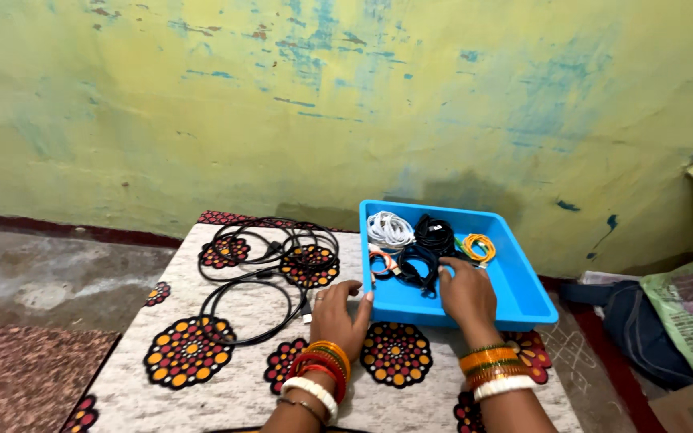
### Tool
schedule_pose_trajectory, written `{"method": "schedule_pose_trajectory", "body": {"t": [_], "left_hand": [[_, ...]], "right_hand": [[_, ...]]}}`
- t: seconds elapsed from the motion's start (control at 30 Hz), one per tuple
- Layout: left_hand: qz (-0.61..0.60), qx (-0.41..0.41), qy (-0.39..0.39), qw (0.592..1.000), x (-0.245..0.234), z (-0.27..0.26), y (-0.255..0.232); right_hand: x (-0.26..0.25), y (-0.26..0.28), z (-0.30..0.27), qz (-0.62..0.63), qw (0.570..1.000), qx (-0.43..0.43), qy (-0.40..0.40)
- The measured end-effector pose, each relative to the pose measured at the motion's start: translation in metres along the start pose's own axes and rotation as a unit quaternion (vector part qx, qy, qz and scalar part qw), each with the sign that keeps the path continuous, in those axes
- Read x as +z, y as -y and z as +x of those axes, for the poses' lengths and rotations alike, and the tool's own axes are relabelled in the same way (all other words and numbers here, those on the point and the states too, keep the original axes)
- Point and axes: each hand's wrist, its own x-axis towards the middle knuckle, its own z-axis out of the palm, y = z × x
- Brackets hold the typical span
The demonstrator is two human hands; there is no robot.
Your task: The person sorts various black, white, blue, and yellow cables from a blue tray onto a patterned mat and then coils the black cables individually by hand.
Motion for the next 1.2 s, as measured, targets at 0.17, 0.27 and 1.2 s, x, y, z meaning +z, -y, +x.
{"method": "schedule_pose_trajectory", "body": {"t": [0.17, 0.27, 1.2], "left_hand": [[0.042, 0.003, -0.045, 0.998, -0.002, -0.002, 0.000], [0.159, -0.020, -0.092, 0.983, -0.005, -0.005, -0.005], [-0.447, -0.194, -0.146, 0.861, -0.025, -0.045, 0.049]], "right_hand": [[-0.002, 0.049, -0.061, -0.021, 0.998, -0.048, -0.026], [0.007, 0.054, -0.075, -0.031, 0.984, -0.151, -0.087], [0.039, 0.069, -0.160, 0.221, 0.951, -0.214, -0.007]]}}
